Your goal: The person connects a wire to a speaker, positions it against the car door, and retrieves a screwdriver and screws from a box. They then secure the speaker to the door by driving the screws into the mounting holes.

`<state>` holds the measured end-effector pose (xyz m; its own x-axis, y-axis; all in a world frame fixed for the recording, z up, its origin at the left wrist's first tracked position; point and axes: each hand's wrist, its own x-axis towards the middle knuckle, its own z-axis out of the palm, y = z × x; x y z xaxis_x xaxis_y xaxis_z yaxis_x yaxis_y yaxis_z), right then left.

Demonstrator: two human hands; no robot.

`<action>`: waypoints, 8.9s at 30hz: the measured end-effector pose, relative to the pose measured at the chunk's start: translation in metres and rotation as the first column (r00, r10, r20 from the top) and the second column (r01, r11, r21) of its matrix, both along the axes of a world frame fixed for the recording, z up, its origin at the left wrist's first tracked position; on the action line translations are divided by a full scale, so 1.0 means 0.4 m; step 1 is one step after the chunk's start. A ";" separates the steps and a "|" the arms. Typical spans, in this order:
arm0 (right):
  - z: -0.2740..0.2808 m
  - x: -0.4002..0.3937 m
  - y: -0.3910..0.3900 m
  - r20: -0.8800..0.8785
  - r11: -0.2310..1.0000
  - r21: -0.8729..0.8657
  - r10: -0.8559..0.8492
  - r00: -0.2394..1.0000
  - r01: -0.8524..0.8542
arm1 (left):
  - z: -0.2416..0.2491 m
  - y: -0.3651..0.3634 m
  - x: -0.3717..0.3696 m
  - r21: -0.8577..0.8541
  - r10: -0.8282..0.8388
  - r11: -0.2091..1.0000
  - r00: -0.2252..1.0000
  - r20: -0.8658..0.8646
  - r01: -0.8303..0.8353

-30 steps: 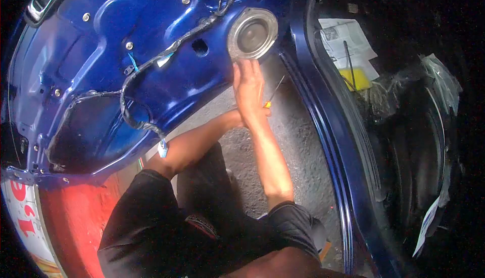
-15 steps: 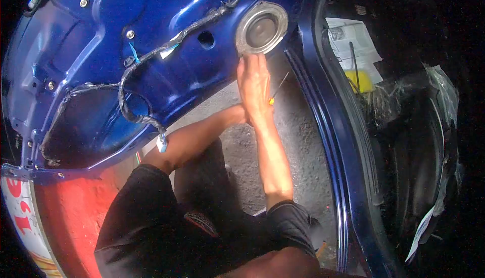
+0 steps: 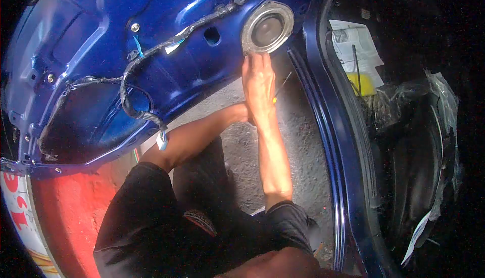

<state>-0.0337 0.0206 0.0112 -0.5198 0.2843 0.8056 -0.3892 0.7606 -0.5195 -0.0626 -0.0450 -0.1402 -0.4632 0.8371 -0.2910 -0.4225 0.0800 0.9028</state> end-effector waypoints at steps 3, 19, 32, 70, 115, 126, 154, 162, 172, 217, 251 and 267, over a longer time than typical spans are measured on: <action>0.005 0.006 0.000 0.038 0.999 -0.026 0.029 0.999 -0.028 | 0.013 0.002 0.006 -0.034 0.003 0.999 1.000 0.013 -0.002; -0.008 0.002 -0.020 0.033 0.990 -0.140 0.017 0.999 -0.012 | 0.099 0.014 0.031 -0.030 -0.028 0.999 0.996 -0.080 0.026; -0.013 0.003 -0.028 0.173 0.991 0.050 -0.130 0.976 0.124 | 0.067 0.031 0.019 -0.131 0.009 0.991 0.999 0.034 -0.005; -0.865 0.075 0.061 0.861 0.977 -0.207 0.203 0.467 -0.044 | 0.201 -0.105 -0.007 -0.962 -0.635 0.269 0.744 -0.207 -0.038; -0.054 -0.158 0.243 -0.287 0.930 -0.361 -0.175 0.942 0.062 | 0.093 -0.097 -0.055 -0.953 -0.677 0.303 0.704 -0.216 0.000; -0.052 -0.148 0.234 -0.290 0.912 -0.410 -0.156 0.944 0.025 | 0.146 -0.077 -0.029 -0.951 -0.624 0.305 0.746 -0.233 -0.042; -0.050 -0.149 0.237 -0.166 0.922 -0.367 -0.191 0.967 0.119 | 0.137 -0.084 -0.039 -0.931 -0.629 0.360 0.723 -0.286 -0.056; -0.044 -0.150 0.249 -0.148 0.955 -0.243 -0.208 0.967 0.168 | 0.184 -0.080 -0.022 -0.923 -0.631 0.376 0.706 -0.321 -0.084; -0.048 -0.153 0.270 -0.129 0.954 -0.292 -0.110 0.986 0.068 | 0.333 -0.031 0.067 -0.662 -0.534 0.675 0.404 -0.743 -0.327; -0.051 -0.138 0.298 -0.238 0.844 -0.508 0.052 0.970 -0.170 | 0.607 0.181 -0.082 -0.158 -0.641 0.748 -0.639 -0.426 -0.645; 0.255 -0.088 0.174 -0.111 0.998 0.053 0.027 0.993 -0.021 | 0.372 0.098 0.141 0.364 0.636 0.765 0.712 -0.297 -0.532; 0.257 -0.101 0.139 -0.165 0.999 -0.054 -0.015 0.986 0.006 | 0.371 0.074 0.126 0.356 0.641 0.758 0.728 -0.245 -0.547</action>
<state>-0.0741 0.0761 0.1138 -0.3777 0.3336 0.8637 -0.4654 0.7380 -0.4886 -0.0123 -0.0153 0.0083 -0.9155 0.3739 0.1485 0.0216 -0.3229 0.9462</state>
